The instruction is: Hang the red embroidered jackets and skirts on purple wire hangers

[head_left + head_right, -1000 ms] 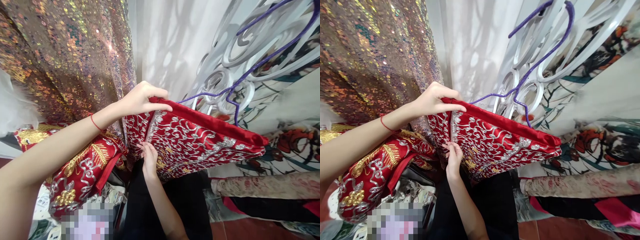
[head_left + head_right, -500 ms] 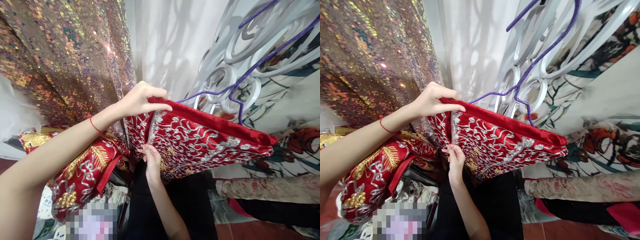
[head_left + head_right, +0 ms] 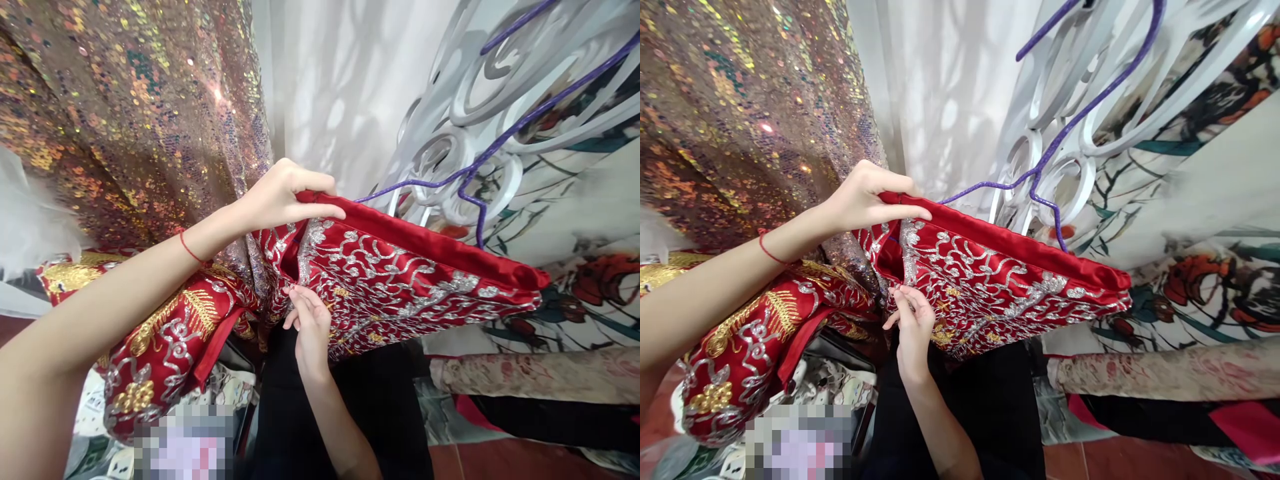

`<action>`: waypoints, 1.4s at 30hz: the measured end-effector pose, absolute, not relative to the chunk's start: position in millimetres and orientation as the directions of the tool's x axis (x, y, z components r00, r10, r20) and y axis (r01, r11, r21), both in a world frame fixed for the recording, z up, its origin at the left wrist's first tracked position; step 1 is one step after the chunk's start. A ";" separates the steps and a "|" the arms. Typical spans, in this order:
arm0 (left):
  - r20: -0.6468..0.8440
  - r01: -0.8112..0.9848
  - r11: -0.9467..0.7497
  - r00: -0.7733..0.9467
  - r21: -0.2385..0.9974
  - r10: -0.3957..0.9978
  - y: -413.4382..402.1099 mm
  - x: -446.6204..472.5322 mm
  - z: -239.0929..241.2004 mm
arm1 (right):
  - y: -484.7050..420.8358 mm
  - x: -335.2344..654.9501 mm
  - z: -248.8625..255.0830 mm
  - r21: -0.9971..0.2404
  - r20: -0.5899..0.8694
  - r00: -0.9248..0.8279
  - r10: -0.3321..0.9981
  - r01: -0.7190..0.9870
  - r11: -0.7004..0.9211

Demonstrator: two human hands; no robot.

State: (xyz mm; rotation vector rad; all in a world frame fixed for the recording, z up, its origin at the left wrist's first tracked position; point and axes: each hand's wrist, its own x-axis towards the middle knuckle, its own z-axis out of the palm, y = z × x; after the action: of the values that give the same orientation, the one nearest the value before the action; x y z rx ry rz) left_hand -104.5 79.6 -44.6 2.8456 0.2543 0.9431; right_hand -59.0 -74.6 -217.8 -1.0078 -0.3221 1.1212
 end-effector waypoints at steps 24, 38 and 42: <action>0.604 0.103 -0.993 0.788 0.060 0.118 80.5 -106.6 -47.3 | -38.7 -58.7 -232.8 -0.816 -0.143 0.387 0.911 -0.567 0.113; 0.586 0.102 -0.991 0.799 0.090 0.135 81.0 -107.1 -45.8 | -31.7 -57.4 -237.3 -0.884 -0.032 0.488 0.872 -0.422 0.203; 0.583 0.096 -0.990 0.800 0.106 0.140 80.6 -107.2 -45.7 | -37.7 -57.5 -235.5 -0.914 0.047 0.532 0.845 -0.319 0.251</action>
State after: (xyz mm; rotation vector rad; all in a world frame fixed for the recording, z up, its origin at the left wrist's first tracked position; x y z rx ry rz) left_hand -107.2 80.6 -45.7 2.9126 0.1909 0.9526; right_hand -57.5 -37.7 -235.5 -1.0277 -0.6164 0.8638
